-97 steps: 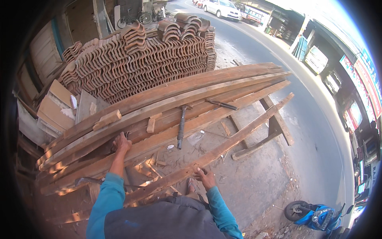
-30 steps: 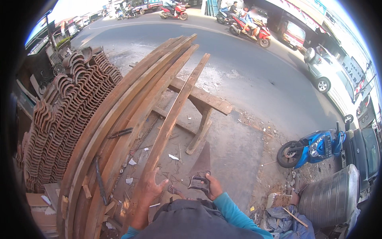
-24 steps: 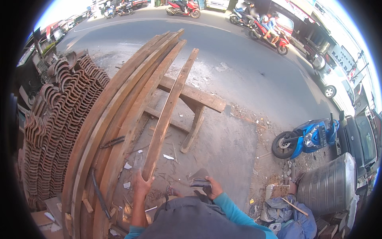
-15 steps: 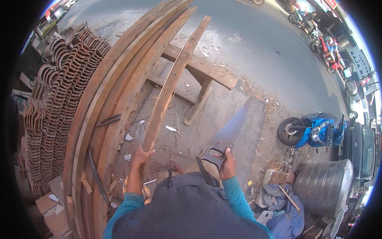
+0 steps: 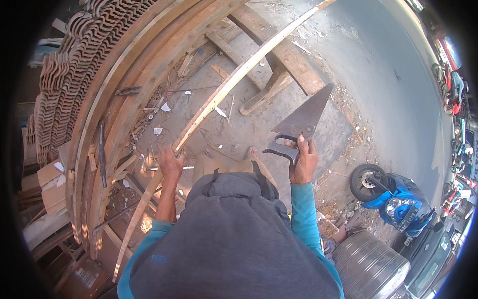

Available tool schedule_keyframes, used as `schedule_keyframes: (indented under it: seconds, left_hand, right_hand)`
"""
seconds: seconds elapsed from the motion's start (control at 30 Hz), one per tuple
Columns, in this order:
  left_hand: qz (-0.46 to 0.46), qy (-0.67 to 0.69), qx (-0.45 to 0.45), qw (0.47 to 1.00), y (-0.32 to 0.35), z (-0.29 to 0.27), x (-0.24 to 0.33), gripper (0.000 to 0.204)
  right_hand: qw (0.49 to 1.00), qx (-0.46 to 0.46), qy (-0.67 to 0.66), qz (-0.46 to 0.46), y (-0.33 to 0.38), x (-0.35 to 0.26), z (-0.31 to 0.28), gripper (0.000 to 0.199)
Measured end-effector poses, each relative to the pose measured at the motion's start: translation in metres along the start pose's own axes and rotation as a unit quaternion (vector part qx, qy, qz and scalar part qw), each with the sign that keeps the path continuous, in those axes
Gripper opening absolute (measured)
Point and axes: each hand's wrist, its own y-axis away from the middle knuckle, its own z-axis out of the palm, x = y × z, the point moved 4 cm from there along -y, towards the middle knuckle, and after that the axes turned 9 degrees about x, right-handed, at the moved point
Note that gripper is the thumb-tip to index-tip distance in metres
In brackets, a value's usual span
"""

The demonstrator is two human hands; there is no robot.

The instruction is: The person picks up a wooden board and a hand saw, then cuts through the wooden board using the hand saw.

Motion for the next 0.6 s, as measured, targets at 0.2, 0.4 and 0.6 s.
schedule_keyframes:
  seconds: [0.2, 0.4, 0.6]
  left_hand:
    - [0.033, 0.006, 0.07, 0.997, 0.02, -0.004, 0.021, 0.064]
    - [0.01, 0.0, 0.081, 0.997, 0.056, 0.004, 0.041, 0.078]
    - [-0.019, -0.036, 0.037, 0.998, 0.061, -0.025, 0.035, 0.099]
  right_hand:
    - [1.0, 0.014, 0.006, -0.019, -0.014, -0.003, -0.022, 0.043]
    - [0.995, 0.006, 0.088, -0.054, -0.002, -0.01, -0.018, 0.05]
    - [0.985, -0.033, 0.15, -0.073, -0.01, -0.004, -0.027, 0.049]
